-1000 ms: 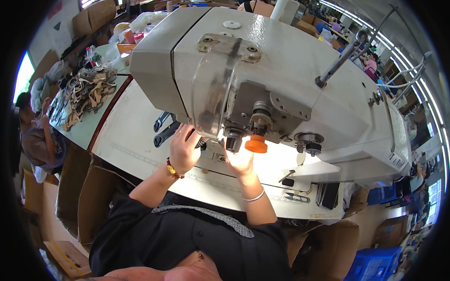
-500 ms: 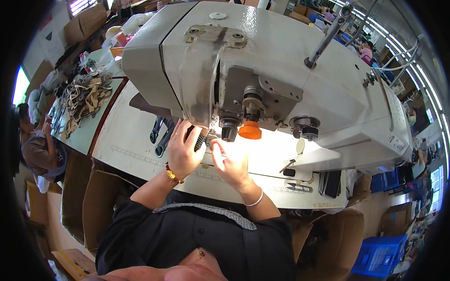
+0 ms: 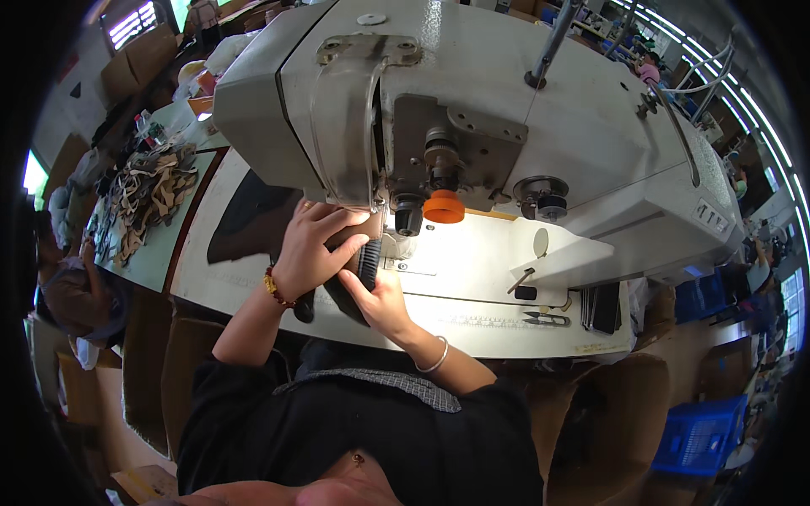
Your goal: The person sews a shoe upper piece using a sewing machine, places it into a box, and retrieves another shoe upper piece to sew with the sewing machine.
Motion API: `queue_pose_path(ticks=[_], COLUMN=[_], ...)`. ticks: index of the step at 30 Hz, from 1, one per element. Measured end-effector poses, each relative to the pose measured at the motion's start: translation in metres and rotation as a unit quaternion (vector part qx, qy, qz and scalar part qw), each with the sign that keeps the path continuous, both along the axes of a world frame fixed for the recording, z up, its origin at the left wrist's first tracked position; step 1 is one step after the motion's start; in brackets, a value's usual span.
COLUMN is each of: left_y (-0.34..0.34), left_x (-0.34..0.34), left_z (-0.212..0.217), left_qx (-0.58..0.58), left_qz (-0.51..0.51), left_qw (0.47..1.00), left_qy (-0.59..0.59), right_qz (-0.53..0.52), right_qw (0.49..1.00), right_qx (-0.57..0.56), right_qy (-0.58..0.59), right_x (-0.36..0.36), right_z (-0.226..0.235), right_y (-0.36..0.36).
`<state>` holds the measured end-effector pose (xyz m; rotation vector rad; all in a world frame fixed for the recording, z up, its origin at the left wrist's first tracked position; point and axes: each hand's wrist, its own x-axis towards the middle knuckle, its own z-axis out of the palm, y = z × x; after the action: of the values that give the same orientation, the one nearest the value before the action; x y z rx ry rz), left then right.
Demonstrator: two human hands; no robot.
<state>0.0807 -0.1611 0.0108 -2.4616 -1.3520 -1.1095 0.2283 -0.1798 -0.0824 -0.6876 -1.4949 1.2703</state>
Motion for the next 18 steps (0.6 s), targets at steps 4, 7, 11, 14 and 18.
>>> queue_pose_path(ticks=[4,7,11,14,18], left_y=[0.003,0.004,0.005,0.01,0.013], left_x=[0.006,0.007,0.005,0.006,0.008], left_z=[-0.02,-0.02,-0.016,-0.019,-0.023], left_qx=[-0.02,-0.016,-0.015,-0.008,0.0], left_qz=[-0.016,-0.016,-0.021,-0.029,-0.034], left_qw=[0.996,0.995,0.994,0.993,0.99], left_qy=[-0.085,-0.101,-0.102,-0.115,-0.136], right_qz=[0.017,-0.003,0.002,-0.003,0.0], right_qw=[0.995,0.997,0.999,0.998,0.998], right_qx=[-0.089,-0.062,-0.04,-0.06,-0.059], right_qy=[0.044,0.035,0.021,0.034,0.037], right_x=[0.007,0.005,0.003,0.004,0.005], right_z=[-0.003,-0.002,0.002,0.005,0.001], right_y=[-0.009,-0.01,-0.009,-0.006,-0.001])
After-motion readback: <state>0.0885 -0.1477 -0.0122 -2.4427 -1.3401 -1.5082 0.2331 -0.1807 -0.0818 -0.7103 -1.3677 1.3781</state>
